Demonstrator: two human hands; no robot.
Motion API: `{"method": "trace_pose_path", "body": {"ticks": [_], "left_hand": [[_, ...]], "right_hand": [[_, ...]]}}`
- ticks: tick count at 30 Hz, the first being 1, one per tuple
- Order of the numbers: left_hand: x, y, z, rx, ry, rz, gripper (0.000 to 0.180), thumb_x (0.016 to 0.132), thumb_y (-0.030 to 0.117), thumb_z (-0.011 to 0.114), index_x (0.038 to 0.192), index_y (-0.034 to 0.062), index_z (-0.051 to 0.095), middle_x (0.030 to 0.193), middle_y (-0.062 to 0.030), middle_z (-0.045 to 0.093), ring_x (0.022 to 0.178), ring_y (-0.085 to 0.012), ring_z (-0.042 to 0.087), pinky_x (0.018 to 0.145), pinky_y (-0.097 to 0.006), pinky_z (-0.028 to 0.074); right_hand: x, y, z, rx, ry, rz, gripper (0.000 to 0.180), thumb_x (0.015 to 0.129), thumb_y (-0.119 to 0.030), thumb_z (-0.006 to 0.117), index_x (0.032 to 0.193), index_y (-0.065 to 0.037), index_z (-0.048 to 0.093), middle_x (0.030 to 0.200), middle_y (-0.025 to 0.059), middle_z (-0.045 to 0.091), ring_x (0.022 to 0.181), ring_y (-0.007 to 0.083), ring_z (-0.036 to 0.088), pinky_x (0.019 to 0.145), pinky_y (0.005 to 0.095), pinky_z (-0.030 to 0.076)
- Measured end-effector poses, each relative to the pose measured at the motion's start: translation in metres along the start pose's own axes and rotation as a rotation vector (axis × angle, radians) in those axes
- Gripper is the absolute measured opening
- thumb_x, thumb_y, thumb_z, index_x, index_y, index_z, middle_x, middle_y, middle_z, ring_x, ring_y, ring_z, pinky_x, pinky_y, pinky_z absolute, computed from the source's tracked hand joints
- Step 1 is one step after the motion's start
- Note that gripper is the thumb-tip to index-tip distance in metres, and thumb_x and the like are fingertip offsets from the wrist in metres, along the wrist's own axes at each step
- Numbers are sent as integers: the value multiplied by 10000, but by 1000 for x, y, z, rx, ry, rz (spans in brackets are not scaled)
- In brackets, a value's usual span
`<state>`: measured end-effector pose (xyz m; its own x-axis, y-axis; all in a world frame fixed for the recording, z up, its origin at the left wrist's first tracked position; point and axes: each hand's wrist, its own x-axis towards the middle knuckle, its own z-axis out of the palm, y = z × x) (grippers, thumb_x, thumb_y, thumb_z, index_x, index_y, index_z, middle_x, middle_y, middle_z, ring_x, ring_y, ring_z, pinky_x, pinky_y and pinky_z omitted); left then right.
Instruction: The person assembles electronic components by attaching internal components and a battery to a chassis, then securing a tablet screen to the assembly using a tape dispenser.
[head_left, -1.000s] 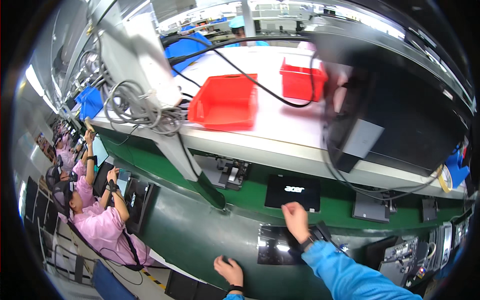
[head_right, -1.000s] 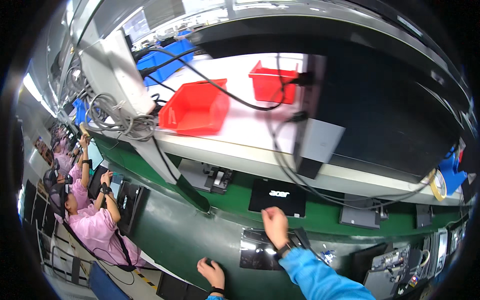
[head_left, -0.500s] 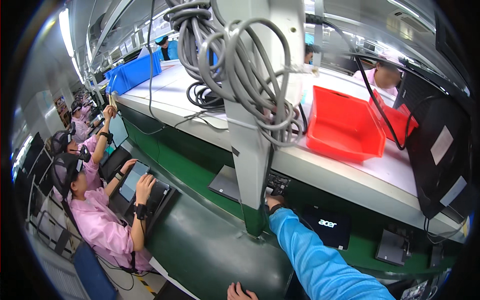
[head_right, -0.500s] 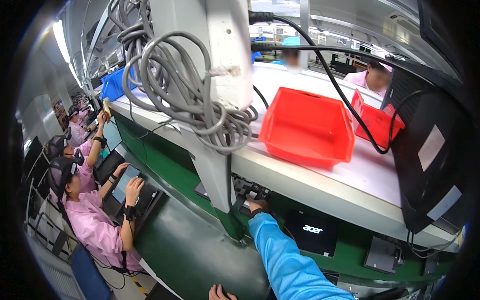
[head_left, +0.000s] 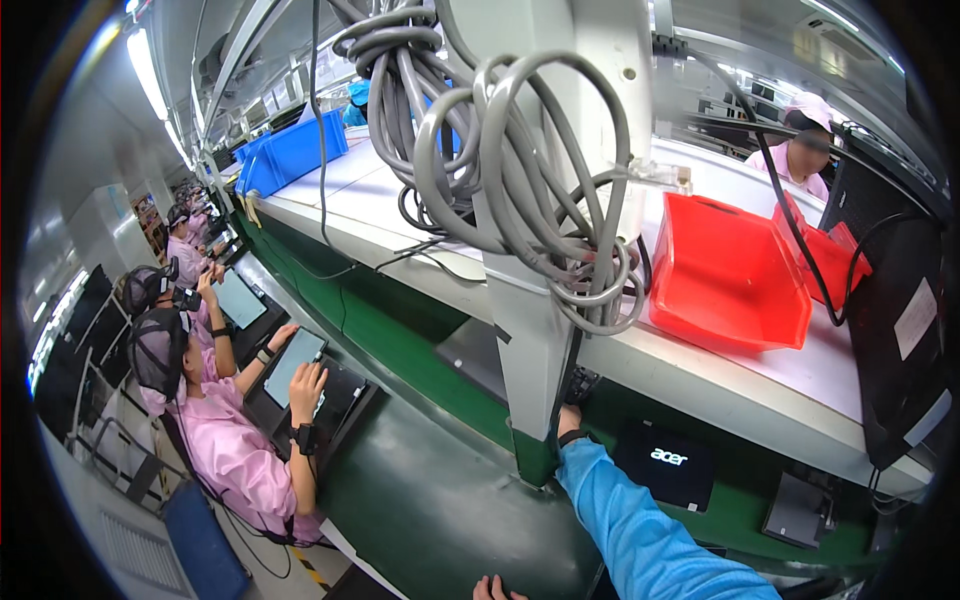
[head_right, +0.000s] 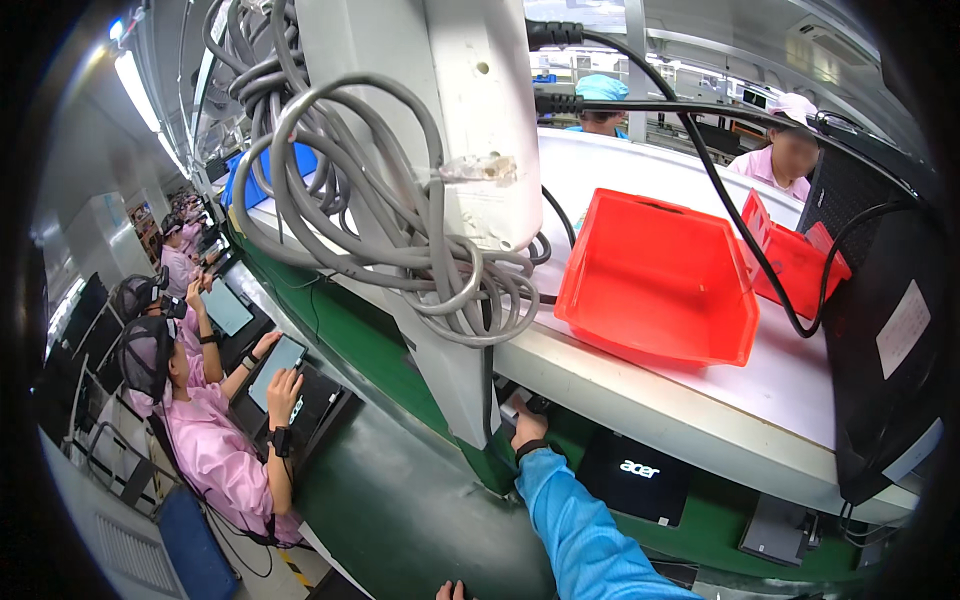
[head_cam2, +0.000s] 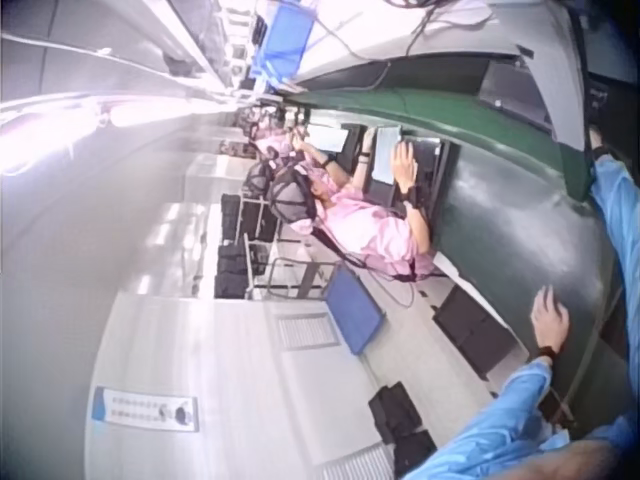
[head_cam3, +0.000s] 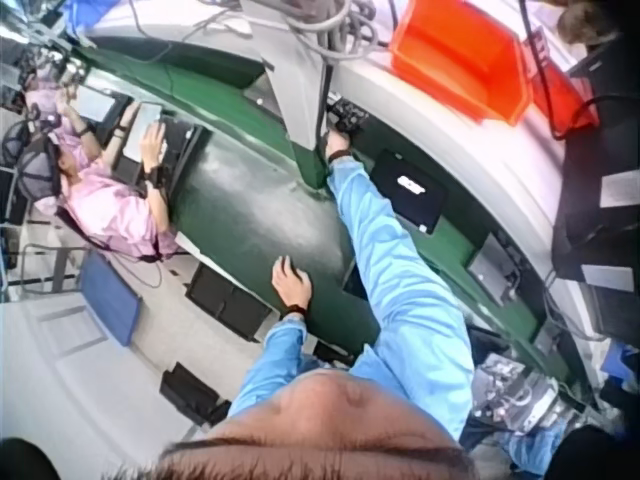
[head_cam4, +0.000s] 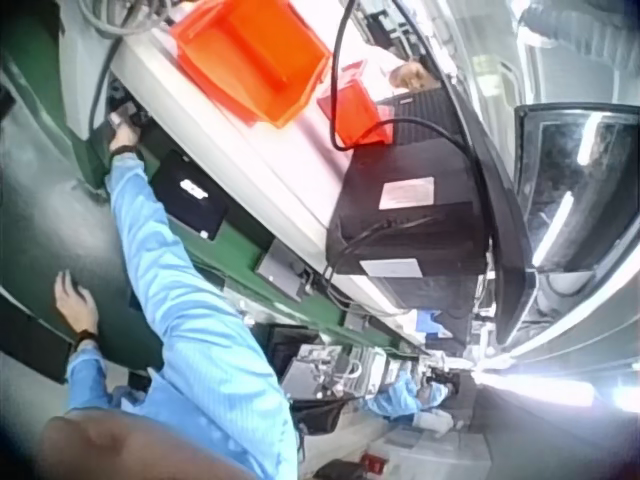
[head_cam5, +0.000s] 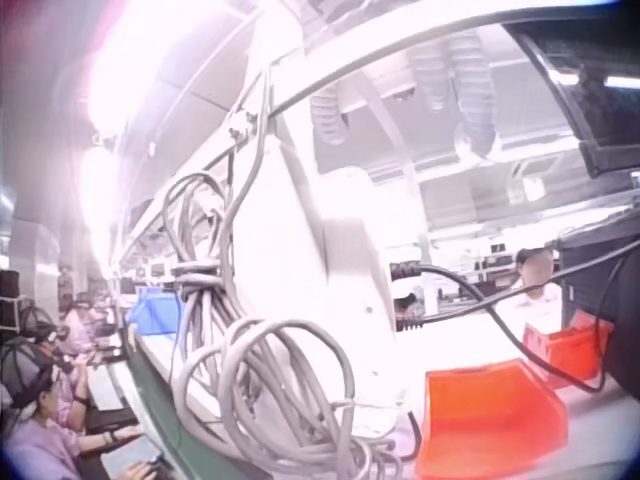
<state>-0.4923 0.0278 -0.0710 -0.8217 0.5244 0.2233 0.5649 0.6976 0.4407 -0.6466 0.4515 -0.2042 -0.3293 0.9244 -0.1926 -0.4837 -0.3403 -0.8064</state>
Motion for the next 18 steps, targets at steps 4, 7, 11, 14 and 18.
{"method": "trace_pose_path", "body": {"ticks": [4,7,11,14,18], "left_hand": [[12,0,-4,6,25,15,394,807,142,570,1176,9,537,1229,-188,515,1150,-371,472,973,-464,376],[-1,-11,13,-26,14,28,461,748,112,564,1185,-15,493,1239,-210,475,1188,-394,422,986,-493,336],[0,-6,4,-6,19,3,438,774,99,539,1196,-9,491,1282,-191,443,1224,-366,398,1007,-475,320],[-2,-3,10,-15,28,19,435,775,94,537,1196,-5,491,1277,-183,448,1223,-359,400,1007,-468,320],[-16,-10,12,-40,51,24,445,764,89,546,1196,-1,486,1275,-190,456,1220,-351,410,1006,-464,326]], "right_hand": [[-54,-86,51,214,257,130,385,759,-142,770,1082,-11,606,1001,118,641,862,258,609,703,398,515],[-54,-124,5,-76,291,-162,423,763,-211,769,1102,-17,605,998,121,643,889,256,593,715,393,509],[-127,-217,-44,245,328,1,472,760,-250,767,1126,-6,594,1010,132,648,831,240,604,717,389,497],[-185,-263,-111,117,509,-166,378,787,-260,756,1047,-27,611,907,65,636,790,246,631,666,417,529],[-318,-307,-174,94,481,-108,306,817,-177,723,1059,-39,597,957,68,638,852,218,630,754,388,524]]}}
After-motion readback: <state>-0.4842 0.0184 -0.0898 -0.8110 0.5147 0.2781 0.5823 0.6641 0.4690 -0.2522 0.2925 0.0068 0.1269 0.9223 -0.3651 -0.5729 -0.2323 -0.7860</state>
